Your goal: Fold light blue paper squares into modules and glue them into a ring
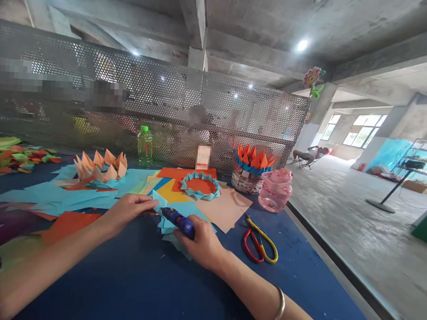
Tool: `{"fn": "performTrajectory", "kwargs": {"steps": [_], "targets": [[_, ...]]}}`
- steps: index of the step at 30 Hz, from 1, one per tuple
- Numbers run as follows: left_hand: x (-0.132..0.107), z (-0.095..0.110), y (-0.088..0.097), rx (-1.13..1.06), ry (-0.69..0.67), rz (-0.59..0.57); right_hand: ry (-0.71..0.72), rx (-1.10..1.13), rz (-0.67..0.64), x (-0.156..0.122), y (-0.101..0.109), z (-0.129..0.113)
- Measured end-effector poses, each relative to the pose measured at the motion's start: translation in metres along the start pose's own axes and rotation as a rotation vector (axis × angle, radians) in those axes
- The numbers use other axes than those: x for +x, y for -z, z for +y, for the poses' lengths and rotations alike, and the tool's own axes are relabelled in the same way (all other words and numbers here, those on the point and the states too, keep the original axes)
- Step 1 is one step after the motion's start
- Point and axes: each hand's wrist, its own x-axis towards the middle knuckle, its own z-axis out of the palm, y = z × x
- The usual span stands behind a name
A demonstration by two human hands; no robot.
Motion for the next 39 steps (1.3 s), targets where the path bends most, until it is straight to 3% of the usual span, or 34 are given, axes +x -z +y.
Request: {"fn": "performTrajectory", "kwargs": {"steps": [23, 39], "targets": [[-0.0005, 0.0057, 0.0029, -0.052, 0.082, 0.034, 0.006, -0.008, -0.021, -0.0016, 0.0012, 0.0007], [-0.0005, 0.0064, 0.0055, -0.077, 0.056, 0.069, -0.001, -0.007, -0.023, -0.0031, 0.0024, -0.0001]]}}
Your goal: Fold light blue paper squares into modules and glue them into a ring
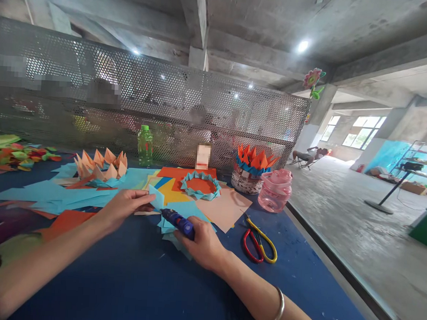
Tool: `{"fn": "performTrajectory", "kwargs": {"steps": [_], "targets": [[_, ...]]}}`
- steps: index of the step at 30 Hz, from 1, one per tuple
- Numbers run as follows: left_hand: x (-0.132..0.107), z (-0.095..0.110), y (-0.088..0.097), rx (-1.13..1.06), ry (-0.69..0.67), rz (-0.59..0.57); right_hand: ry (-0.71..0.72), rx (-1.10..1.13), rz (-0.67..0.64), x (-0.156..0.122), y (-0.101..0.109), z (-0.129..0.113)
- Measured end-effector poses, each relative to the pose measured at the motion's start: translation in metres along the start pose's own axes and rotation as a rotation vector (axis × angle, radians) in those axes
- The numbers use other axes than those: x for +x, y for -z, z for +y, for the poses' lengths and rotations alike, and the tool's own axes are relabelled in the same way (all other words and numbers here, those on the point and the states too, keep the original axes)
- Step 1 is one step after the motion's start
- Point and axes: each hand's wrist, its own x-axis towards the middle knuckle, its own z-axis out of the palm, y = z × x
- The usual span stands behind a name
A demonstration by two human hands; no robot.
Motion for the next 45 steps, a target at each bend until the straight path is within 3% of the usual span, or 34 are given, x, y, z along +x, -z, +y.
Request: {"fn": "performTrajectory", "kwargs": {"steps": [27, 31, 34, 41, 45], "targets": [[0.002, 0.008, 0.007, -0.029, -0.082, 0.084, 0.030, -0.086, 0.003, -0.002, 0.006, -0.007], [0.002, 0.009, 0.008, -0.042, -0.087, 0.080, 0.051, -0.220, 0.008, -0.015, 0.034, -0.013], [0.002, 0.010, 0.007, -0.035, -0.084, 0.075, -0.117, -0.358, 0.112, -0.040, 0.064, -0.004], [0.001, 0.009, 0.008, -0.040, -0.080, 0.054, -0.500, -0.571, 0.351, -0.125, 0.143, 0.068], [0.001, 0.007, 0.009, -0.044, -0.081, 0.049, -0.708, -0.674, 0.365, -0.161, 0.167, 0.104]]}}
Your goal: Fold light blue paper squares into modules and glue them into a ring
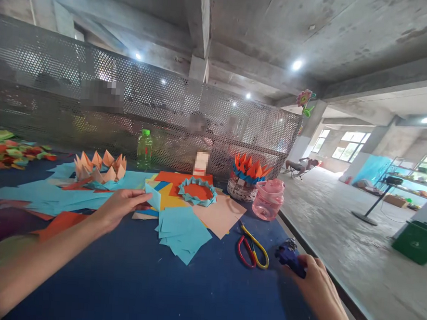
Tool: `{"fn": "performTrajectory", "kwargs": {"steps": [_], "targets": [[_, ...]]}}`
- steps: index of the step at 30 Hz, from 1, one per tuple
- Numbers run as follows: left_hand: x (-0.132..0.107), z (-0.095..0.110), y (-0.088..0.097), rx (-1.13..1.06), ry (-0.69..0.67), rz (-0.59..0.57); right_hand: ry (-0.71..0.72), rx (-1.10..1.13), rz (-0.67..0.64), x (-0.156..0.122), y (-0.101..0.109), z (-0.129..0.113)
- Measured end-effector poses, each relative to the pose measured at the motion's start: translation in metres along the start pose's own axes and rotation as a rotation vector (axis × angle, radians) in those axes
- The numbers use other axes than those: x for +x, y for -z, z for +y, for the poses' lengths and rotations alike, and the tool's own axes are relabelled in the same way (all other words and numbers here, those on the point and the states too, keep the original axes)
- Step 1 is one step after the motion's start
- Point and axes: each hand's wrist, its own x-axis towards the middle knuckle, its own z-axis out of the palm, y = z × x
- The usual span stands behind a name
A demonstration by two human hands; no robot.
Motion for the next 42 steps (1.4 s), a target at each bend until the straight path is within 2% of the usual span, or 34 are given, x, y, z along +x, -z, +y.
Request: {"fn": "performTrajectory", "kwargs": {"steps": [3, 5, 6, 8, 11, 13, 15, 19, 21, 24, 29, 35, 39, 42], "targets": [[0.000, 0.000, -0.001, -0.003, -0.004, 0.002, 0.010, -0.104, -0.061, -0.004, 0.001, 0.010], [0.001, -0.001, -0.001, -0.003, 0.000, -0.002, 0.048, -0.201, -0.046, -0.008, 0.006, -0.005], [0.001, -0.001, -0.002, 0.001, 0.003, -0.004, 0.065, -0.244, 0.005, -0.010, 0.011, -0.020], [0.002, -0.003, -0.002, 0.012, 0.009, -0.008, 0.201, -0.225, 0.068, -0.009, 0.019, -0.061], [0.003, -0.006, -0.002, 0.028, 0.011, -0.016, 0.493, -0.017, -0.026, 0.004, 0.021, -0.137], [0.002, -0.006, -0.002, 0.028, 0.008, -0.027, 0.607, 0.049, -0.107, 0.020, 0.009, -0.183], [0.002, -0.005, -0.002, 0.025, 0.009, -0.027, 0.640, 0.009, -0.165, 0.038, -0.011, -0.218], [0.002, -0.003, -0.002, 0.020, 0.000, -0.029, 0.623, -0.080, -0.201, 0.066, -0.055, -0.258], [0.002, -0.004, -0.001, 0.019, -0.010, -0.038, 0.615, -0.100, -0.196, 0.073, -0.071, -0.267], [0.003, -0.005, -0.001, 0.039, -0.025, -0.040, 0.616, -0.119, -0.182, 0.077, -0.081, -0.274], [-0.002, 0.002, -0.002, 0.053, -0.045, -0.022, 0.663, -0.112, -0.129, 0.072, -0.071, -0.276], [-0.016, 0.023, -0.002, 0.001, -0.137, -0.076, 0.837, -0.032, -0.073, 0.027, -0.050, -0.267], [-0.029, 0.037, -0.005, -0.048, -0.225, -0.117, 1.026, 0.072, -0.026, -0.011, -0.048, -0.254], [-0.036, 0.038, -0.011, 0.020, -0.225, -0.163, 1.087, 0.121, -0.010, -0.031, -0.048, -0.245]]}}
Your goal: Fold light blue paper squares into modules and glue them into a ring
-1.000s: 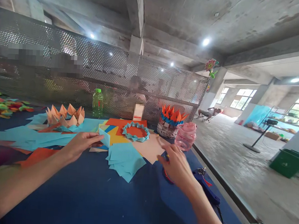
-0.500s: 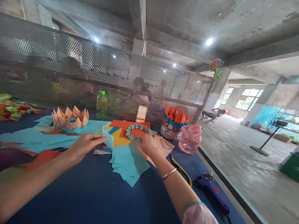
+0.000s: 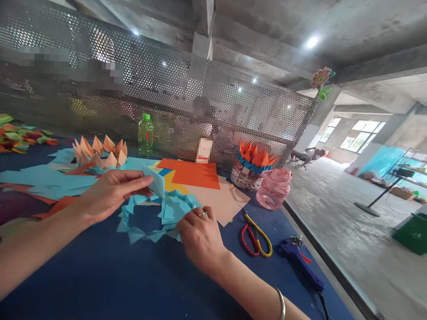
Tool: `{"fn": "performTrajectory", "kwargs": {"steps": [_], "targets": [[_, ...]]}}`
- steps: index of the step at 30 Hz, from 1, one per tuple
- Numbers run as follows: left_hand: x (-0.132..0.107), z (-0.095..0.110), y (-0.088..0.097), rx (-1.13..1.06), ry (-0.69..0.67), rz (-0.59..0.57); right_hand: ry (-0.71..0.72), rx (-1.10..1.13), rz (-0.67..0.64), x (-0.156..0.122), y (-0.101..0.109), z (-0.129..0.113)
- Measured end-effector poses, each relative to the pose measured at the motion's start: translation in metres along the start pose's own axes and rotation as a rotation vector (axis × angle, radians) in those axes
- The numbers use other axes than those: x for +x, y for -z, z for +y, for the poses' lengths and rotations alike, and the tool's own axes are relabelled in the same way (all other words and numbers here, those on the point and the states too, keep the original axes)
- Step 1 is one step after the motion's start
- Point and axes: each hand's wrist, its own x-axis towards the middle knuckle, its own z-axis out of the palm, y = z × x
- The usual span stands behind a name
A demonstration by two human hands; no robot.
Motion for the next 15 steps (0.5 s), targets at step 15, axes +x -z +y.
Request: {"fn": "performTrajectory", "kwargs": {"steps": [15], "targets": [[-0.012, -0.035, -0.022, 0.475, -0.040, -0.286, -0.107, 0.344, -0.077, -0.020, 0.017, -0.017]]}}
